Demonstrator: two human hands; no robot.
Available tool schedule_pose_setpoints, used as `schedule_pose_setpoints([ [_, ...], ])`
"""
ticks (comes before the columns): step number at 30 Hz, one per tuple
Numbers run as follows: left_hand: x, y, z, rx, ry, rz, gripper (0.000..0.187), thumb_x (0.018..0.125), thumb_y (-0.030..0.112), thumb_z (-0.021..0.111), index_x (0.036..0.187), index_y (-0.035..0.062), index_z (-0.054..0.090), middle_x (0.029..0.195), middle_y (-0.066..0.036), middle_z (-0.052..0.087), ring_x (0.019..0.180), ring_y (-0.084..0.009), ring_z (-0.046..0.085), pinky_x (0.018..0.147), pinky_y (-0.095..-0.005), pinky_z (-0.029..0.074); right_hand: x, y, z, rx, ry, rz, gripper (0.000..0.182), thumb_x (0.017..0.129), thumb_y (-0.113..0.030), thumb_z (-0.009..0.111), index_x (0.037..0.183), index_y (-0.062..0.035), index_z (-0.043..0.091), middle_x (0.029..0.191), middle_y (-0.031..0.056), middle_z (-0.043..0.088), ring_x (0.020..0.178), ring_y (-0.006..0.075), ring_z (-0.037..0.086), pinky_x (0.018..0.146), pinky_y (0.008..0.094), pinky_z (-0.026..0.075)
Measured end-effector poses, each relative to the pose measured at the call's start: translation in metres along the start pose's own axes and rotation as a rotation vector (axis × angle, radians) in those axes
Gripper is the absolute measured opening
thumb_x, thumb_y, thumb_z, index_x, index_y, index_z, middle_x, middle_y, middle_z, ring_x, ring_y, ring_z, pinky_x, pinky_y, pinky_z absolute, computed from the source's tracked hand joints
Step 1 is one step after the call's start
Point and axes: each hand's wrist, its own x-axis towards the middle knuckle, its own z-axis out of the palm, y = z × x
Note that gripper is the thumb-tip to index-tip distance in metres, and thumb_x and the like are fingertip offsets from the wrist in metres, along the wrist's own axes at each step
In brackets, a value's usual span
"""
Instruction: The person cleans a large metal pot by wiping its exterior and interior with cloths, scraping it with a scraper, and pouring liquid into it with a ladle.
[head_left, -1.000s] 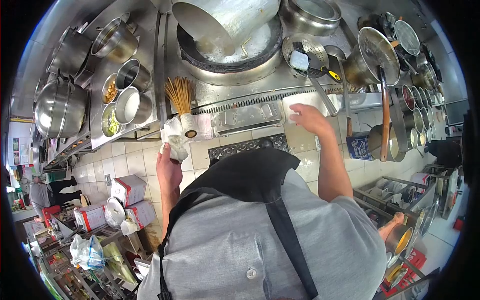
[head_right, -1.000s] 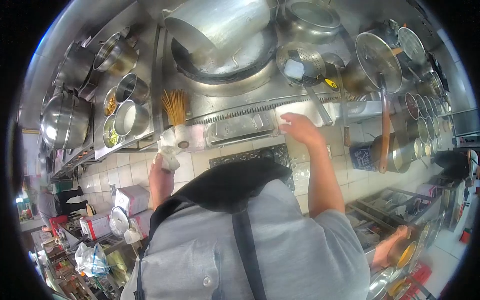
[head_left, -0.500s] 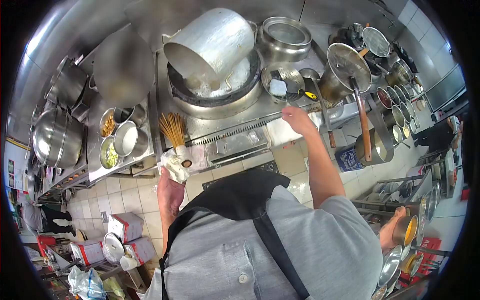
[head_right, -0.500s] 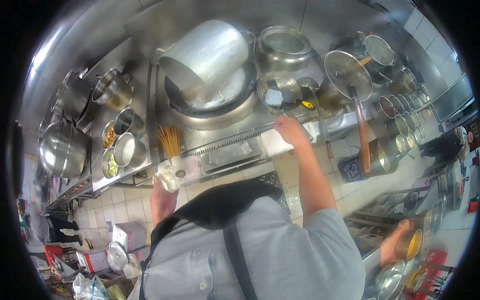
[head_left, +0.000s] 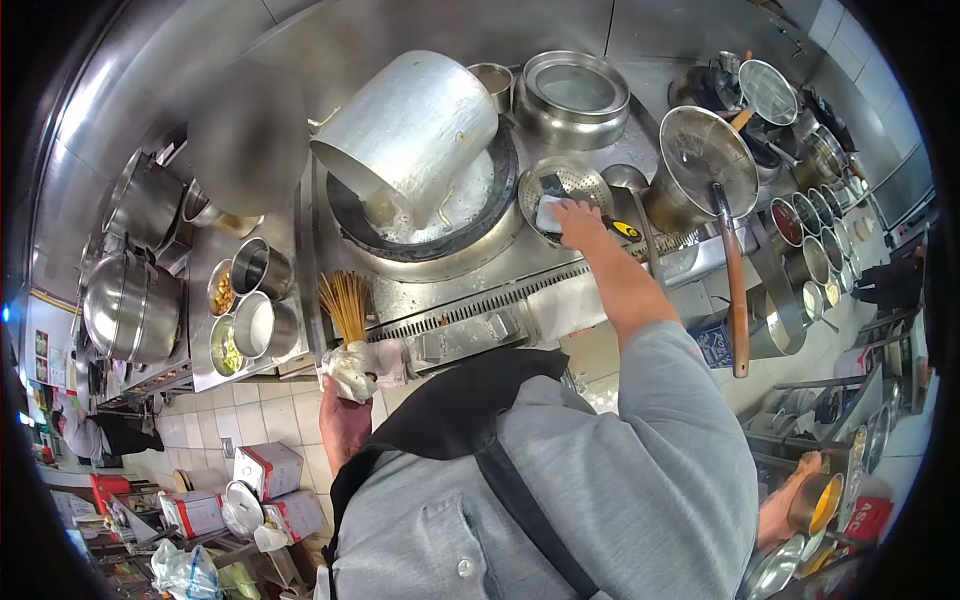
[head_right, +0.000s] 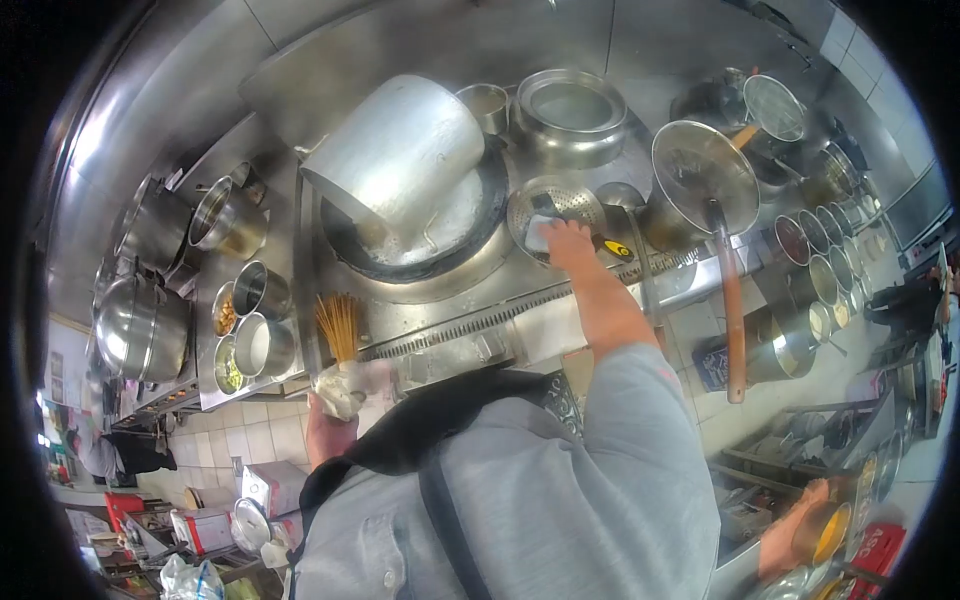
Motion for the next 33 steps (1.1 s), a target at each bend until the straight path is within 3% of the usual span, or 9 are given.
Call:
schedule_pose_setpoints([
  [2,0.009,-0.009,-0.019,0.221,-0.026,0.024,0.051,0.113,0.035,0.053,0.151,0.0021,0.048,0.146,-0.012,0.061,0.133,-0.0275,0.059,0.114,-0.0432,0.045,0.008,0.003,-0.006,0.071,-0.036,-0.052,0.063,0.092,-0.019,0.069,0.152,-0.026,0.052,0.145,0.0172,0.06,0.132,0.0396,0.06,0.107,0.0573,0.048],
  [4,0.003,-0.01,0.001,0.136,0.009,0.001,0.04,0.116,0.025,0.046,0.146,-0.0011,0.048,0.141,-0.014,0.066,0.131,-0.0234,0.063,0.112,-0.0332,0.046,0.02,0.016,-0.003,0.335,-0.006,0.011,0.056,0.094,-0.021,0.068,0.148,-0.0188,0.055,0.139,0.0224,0.064,0.129,0.0408,0.062,0.107,0.056,0.048],
  [9,0.002,-0.025,0.021,0.395,0.01,0.079,0.051,0.113,0.034,0.051,0.152,0.0019,0.046,0.148,-0.013,0.06,0.136,-0.0271,0.058,0.116,-0.0417,0.044,0.073,0.069,0.014,0.556,0.08,0.089,0.048,0.097,-0.029,0.066,0.134,0.0013,0.062,0.127,0.0315,0.068,0.118,0.0429,0.068,0.103,0.0483,0.05],
  [13,0.014,-0.036,0.023,0.317,-0.044,0.022,0.059,0.112,0.042,0.053,0.155,0.0021,0.044,0.151,-0.013,0.057,0.141,-0.0294,0.054,0.119,-0.0469,0.041,0.077,0.08,0.011,0.747,0.147,0.113,0.047,0.098,-0.031,0.065,0.132,0.0015,0.062,0.111,0.028,0.074,0.1,0.0403,0.074,0.093,0.0474,0.055],
  [16,0.013,-0.04,0.049,0.089,-0.006,-0.017,0.059,0.112,0.042,0.052,0.155,0.0016,0.045,0.15,-0.014,0.057,0.141,-0.0304,0.054,0.12,-0.0472,0.04,0.052,0.068,-0.013,0.735,0.284,0.191,0.045,0.098,-0.029,0.067,0.131,0.0018,0.062,0.109,0.028,0.074,0.1,0.0435,0.073,0.091,0.0505,0.055],
  [17,0.016,-0.04,0.046,0.261,-0.053,0.009,0.058,0.113,0.042,0.05,0.153,0.0013,0.046,0.149,-0.014,0.058,0.14,-0.0306,0.054,0.12,-0.0477,0.04,0.047,0.063,-0.014,0.59,0.311,0.192,0.041,0.098,-0.027,0.067,0.129,-0.0004,0.063,0.109,0.0284,0.073,0.104,0.0465,0.071,0.093,0.0526,0.055],
  [20,0.02,-0.037,0.065,0.487,-0.127,0.046,0.055,0.114,0.041,0.048,0.15,-0.0003,0.049,0.145,-0.014,0.06,0.137,-0.0309,0.056,0.118,-0.049,0.041,0.039,0.051,-0.002,0.46,0.32,0.211,0.037,0.098,-0.026,0.068,0.127,-0.0042,0.061,0.112,0.0292,0.072,0.11,0.048,0.068,0.096,0.0535,0.055],
  [25,0.026,-0.034,0.093,0.585,-0.217,0.105,0.051,0.114,0.037,0.046,0.145,-0.0024,0.052,0.141,-0.016,0.062,0.132,-0.0313,0.06,0.113,-0.0497,0.046,0.036,0.014,0.017,0.258,0.301,0.096,0.042,0.095,-0.02,0.069,0.134,-0.0172,0.052,0.133,0.0159,0.058,0.109,0.0456,0.07,0.102,0.0639,0.047],
  [33,0.026,-0.043,0.098,0.304,-0.209,-0.03,0.047,0.114,0.031,0.051,0.148,-0.001,0.05,0.146,-0.016,0.06,0.136,-0.0308,0.057,0.116,-0.0483,0.043,0.036,-0.018,0.006,0.333,0.177,0.337,0.046,0.091,-0.009,0.069,0.133,-0.019,0.052,0.137,0.0222,0.052,0.109,0.0488,0.069,0.098,0.0614,0.05],
])
